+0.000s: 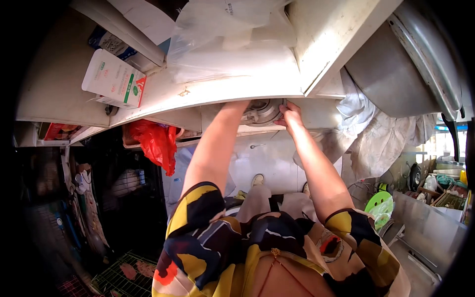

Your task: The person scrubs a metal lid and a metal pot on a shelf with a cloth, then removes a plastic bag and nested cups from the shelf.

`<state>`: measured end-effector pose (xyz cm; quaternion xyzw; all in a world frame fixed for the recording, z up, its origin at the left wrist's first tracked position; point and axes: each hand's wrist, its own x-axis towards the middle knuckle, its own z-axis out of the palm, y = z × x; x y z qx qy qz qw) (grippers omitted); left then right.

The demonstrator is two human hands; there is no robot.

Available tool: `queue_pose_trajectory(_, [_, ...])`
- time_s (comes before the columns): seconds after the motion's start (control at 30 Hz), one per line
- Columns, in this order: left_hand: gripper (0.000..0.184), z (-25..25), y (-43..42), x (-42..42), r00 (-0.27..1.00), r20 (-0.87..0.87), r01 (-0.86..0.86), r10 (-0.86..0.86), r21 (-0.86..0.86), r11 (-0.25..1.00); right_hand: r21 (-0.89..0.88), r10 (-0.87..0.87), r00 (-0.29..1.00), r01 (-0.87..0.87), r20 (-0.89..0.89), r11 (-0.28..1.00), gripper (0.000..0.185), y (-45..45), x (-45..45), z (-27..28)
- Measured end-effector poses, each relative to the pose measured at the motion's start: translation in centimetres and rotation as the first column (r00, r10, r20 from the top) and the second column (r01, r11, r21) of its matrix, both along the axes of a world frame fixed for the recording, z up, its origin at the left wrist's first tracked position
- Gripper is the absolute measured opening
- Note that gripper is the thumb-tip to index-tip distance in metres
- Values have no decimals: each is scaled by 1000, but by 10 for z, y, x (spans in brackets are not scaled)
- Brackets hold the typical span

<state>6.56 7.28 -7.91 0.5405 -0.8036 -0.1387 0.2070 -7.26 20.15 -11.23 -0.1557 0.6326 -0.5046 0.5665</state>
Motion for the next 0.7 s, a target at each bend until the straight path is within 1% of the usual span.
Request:
queue_pose_trajectory(0.07, [32, -7, 6, 17, 998, 58, 36, -27, -150, 988, -12, -10, 1000, 10, 13, 1000, 18, 1, 1, 3])
queue_pose_trajectory(0.13, [32, -6, 30, 28, 992, 120, 59, -34, -204, 977, -1, -2, 1000, 2, 27, 1000, 17, 0, 1, 4])
queue_pose_trajectory(0.2, [30, 29, 61, 28, 963, 270, 12, -18, 24, 1000, -2, 10, 999, -10, 40, 1000, 16, -1, -2, 0])
queue_pose_trajectory(0.23, [29, 41, 81, 29, 913, 406, -71, -35, 244, 967, 8, 17, 998, -17, 57, 1000, 16, -1, -3, -2])
queue_pose_trajectory(0.27, [18, 7, 96, 37, 941, 334, 56, -55, 5, 998, 15, 24, 997, -25, 73, 1000, 16, -1, -5, -3])
queue_pose_trajectory(0.3, [18, 15, 113, 33, 959, 264, 98, -104, 37, 995, 12, 27, 996, -28, 80, 1000, 16, -1, -6, -8])
queue_pose_trajectory(0.33, [21, 16, 126, 29, 963, 209, 168, -171, 29, 985, -8, 6, 998, -5, 69, 1000, 18, 0, -6, -13])
queue_pose_trajectory(0.37, [32, 20, 137, 20, 973, 139, 169, -186, 123, 978, -32, -18, 998, 19, 56, 999, 20, -2, -6, -17])
queue_pose_trajectory(0.4, [38, 23, 140, 12, 978, 115, 152, -171, 162, 975, -37, -15, 998, 17, 54, 999, 20, -3, -5, -18])
queue_pose_trajectory(0.47, [40, 19, 131, 3, 975, 100, 183, -196, 133, 974, 25, -119, 984, 117, 130, 993, 25, -3, -3, -16])
queue_pose_trajectory(0.5, [40, 18, 125, -4, 976, 97, 181, -194, 132, 975, 57, -87, 988, 81, 131, 995, 24, -3, -4, -14])
queue_pose_trajectory(0.53, [42, 16, 119, -10, 970, 118, 200, -214, 116, 973, 59, -87, 988, 80, 129, 995, 24, -1, -5, -13])
queue_pose_trajectory(0.6, [43, 22, 99, -21, 961, 138, 230, -241, 93, 969, 121, -10, 990, -7, 142, 993, 27, -5, -8, -8])
queue_pose_trajectory(0.63, [43, 28, 91, -26, 957, 181, 180, -225, 235, 955, 98, 16, 989, -30, 144, 995, 31, -5, -8, -11])
queue_pose_trajectory(0.67, [44, 31, 86, -31, 951, 224, 120, -214, 369, 922, 105, 13, 990, -28, 139, 994, 31, -4, -9, -12])
queue_pose_trajectory(0.7, [35, 18, 81, -31, 950, 253, 121, -181, 235, 964, 83, 29, 989, -41, 143, 996, 26, -4, -10, -12])
